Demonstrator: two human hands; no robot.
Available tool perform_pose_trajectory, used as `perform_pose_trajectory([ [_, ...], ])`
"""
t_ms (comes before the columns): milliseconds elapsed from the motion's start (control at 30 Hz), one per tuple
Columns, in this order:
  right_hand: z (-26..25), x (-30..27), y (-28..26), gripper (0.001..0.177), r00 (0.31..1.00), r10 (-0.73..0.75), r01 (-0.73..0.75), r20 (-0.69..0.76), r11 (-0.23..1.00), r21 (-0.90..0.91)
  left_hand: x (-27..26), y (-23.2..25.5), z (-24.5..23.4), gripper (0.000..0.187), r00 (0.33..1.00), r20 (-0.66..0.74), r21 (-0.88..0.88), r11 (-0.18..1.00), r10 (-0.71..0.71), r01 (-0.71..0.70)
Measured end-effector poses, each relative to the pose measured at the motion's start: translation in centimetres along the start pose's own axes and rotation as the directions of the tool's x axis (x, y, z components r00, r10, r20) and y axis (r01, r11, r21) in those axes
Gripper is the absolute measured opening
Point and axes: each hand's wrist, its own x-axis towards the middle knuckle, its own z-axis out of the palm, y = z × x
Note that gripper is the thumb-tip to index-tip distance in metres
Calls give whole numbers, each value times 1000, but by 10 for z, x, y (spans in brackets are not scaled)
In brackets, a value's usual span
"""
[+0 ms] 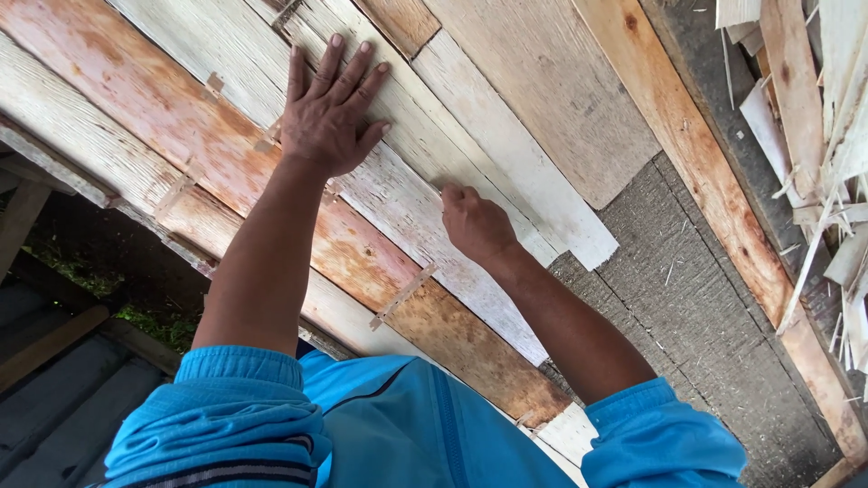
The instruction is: The person uses a red utility knife to shave thin strips from a light-colored wooden plank on a workbench. They repeatedly position the plank, draw the knife along its length to remove shavings, and set the plank aside. The workbench is cluttered with wood scraps and shavings.
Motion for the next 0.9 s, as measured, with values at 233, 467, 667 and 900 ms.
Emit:
perform_pose_trajectory([
  [233,21,-27,17,18,997,-30,21,-76,994,-108,1,0,3,77,1000,12,2,1000,-6,6],
  [467,27,-48,25,18,992,-47,30,-115,988,-149,3,4,0,79,998,50,18,999,-48,47],
  [667,16,-53,23,18,995,-46,38,-85,995,-95,1,2,0,78,1000,-12,0,1000,-5,5],
  [900,3,-72,24,12,996,-43,44,-78,999,11,1,2,1,78,1000,2,-1,1000,-11,11],
])
